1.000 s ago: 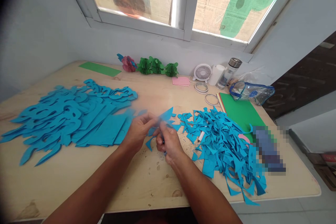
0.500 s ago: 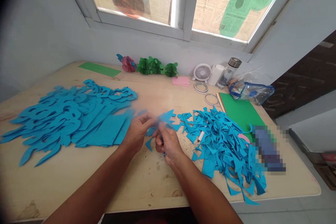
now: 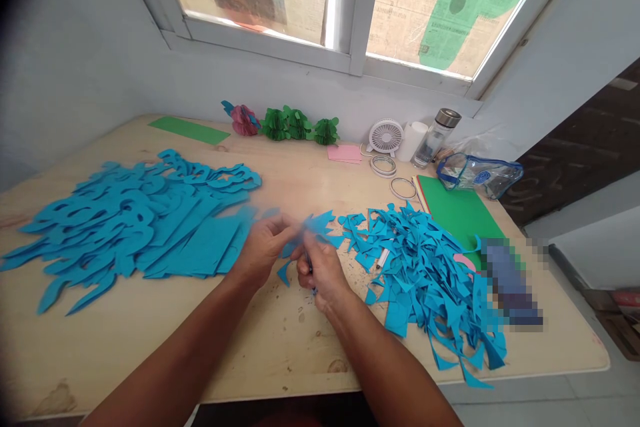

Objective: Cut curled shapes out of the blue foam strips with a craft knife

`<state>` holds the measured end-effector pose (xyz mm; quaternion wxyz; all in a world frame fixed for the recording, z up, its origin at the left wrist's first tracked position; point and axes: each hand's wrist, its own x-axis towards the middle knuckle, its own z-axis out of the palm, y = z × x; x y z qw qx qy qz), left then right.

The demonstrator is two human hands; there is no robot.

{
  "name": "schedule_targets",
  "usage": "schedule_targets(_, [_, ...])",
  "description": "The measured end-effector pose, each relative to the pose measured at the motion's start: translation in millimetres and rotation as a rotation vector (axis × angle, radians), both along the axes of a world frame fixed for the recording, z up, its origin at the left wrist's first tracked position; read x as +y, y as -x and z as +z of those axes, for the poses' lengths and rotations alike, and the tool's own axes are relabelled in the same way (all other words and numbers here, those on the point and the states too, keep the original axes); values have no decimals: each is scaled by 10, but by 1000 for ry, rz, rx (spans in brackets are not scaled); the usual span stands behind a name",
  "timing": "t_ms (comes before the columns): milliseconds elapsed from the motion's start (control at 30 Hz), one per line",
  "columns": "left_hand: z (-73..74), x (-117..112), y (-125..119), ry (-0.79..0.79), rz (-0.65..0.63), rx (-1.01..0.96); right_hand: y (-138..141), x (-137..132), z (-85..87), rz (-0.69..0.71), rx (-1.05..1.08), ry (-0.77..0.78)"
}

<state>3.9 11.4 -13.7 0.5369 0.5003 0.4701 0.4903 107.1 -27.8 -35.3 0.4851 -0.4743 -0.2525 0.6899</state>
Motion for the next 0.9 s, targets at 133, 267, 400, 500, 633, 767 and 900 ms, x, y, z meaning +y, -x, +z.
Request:
schedule_targets(133, [9,-5,0,4,-4,20,-2,-5,7,-6,-16,-8])
schedule_targets(267, [-13,8,2,-12,8,30,1,-6,5,-9,-38,-5])
schedule_targets(400, [-22,16,6,-7,10,35,-4,-3,2,5,-39,-11])
schedule_targets(500, [-11,11,9,-1,3,39,-12,-1,-1,14,-37,-15])
schedule_targets(633, [4,7,9,-1,-10,55,-19,1,-5,17,-30,-21])
schedule_targets(767, [-4,15,13,0,-12,74,-22,5,-7,16,-30,-21])
schedule_targets(900, [-20,20,21,9,-20,76,-25,7,-14,17,-34,-18])
